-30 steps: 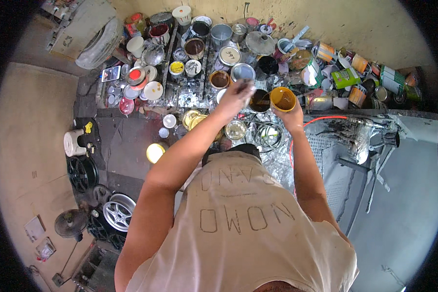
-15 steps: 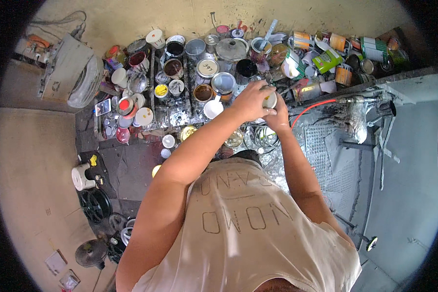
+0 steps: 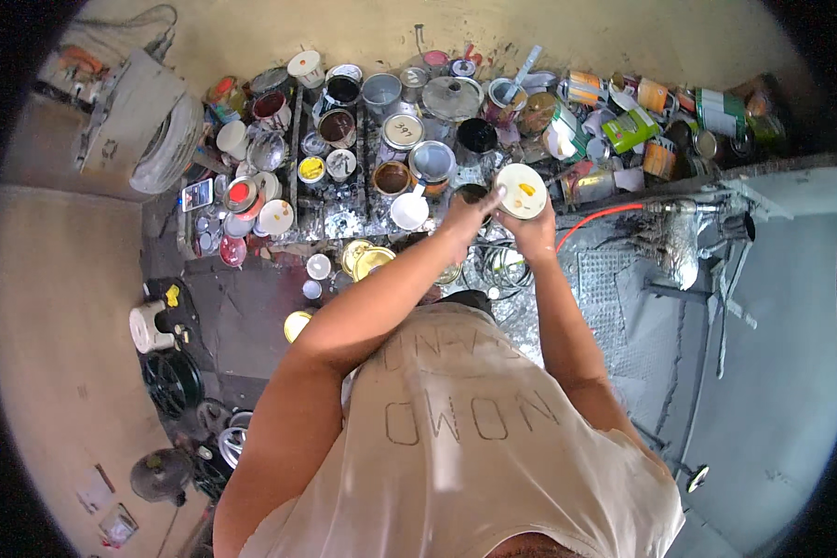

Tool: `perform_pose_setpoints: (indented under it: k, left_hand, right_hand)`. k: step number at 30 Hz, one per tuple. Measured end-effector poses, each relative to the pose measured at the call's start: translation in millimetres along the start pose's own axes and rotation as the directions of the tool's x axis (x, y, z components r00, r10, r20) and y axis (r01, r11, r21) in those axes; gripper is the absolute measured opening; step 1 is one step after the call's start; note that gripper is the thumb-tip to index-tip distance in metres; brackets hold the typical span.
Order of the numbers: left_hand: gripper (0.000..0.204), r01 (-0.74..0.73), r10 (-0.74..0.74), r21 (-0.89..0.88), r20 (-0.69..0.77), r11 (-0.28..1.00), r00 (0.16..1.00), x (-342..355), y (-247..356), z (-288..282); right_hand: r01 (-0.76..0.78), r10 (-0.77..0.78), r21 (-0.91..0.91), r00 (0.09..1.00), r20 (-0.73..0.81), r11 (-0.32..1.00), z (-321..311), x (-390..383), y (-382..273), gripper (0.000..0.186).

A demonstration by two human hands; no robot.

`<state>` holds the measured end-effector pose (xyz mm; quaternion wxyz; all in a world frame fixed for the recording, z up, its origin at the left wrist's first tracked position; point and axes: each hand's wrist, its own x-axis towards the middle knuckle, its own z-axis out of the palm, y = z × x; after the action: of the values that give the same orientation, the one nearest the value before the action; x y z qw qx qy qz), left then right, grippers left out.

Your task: The person opens several cans of paint, pours them into a small container, and mixes them together using a brush.

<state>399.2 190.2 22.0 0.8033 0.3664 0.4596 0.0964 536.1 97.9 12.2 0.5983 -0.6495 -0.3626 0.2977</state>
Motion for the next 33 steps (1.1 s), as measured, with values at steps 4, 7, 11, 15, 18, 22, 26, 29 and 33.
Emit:
perform_pose_setpoints:
  k: [4,7,11,15,18,22,26,29,33]
  left_hand:
    - [0.071,-0.036,0.081,-0.284,0.149,0.958,0.986,0.9,-24.0,15.5]
    - [0.061,-0.148,0.221,-0.397,0.143,0.906,0.965,8.4,-28.0,20.1]
    - [0.059,-0.175,0.212,-0.412,0.048,0.894,0.976,10.0,-29.3,14.2]
    - [0.059,-0.231,0.284,-0.375,0.092,0.898,0.954,3.7,-30.7,13.1]
    - [0.06,-0.3,0.309,-0.157,0.04,0.941,0.95,-0.9,-33.3,14.4]
    - [0.059,-0.258,0.275,-0.242,0.039,0.935,0.961,-1.2,-35.6,9.2]
    - [0.065,-0.236,0.266,-0.278,0.076,0.931,0.961,-2.9,-33.9,0.3]
    - [0.076,-0.216,0.235,-0.232,0.058,0.949,0.97,-2.9,-31.7,-4.1]
    - [0.081,-0.17,0.171,-0.128,0.003,0.977,0.985,13.0,-32.2,-14.0]
  right_hand:
    - [-0.04,0.04,0.029,0.999,-0.005,0.999,6.4,-1.1,0.8,0.076]
    - [-0.061,0.062,-0.036,0.998,0.028,0.997,2.6,-4.4,1.7,0.082]
    - [-0.293,0.145,0.459,0.932,0.332,0.839,-19.1,-6.8,-2.4,0.086]
    - [-0.497,0.352,0.514,0.865,0.358,0.699,-35.1,5.5,-4.3,0.079]
    - [-0.603,0.507,0.397,0.798,0.327,0.692,-37.8,17.6,-2.9,0.068]
    - [-0.621,0.531,0.344,0.782,0.326,0.704,-34.4,21.8,2.8,0.06]
    - [-0.636,0.582,0.389,0.77,0.262,0.666,-25.1,18.6,11.5,0.053]
    - [-0.615,0.549,0.449,0.786,0.283,0.648,-17.0,14.5,15.6,0.049]
    - [-0.572,0.49,0.512,0.818,0.3,0.641,-7.0,2.9,14.2,0.05]
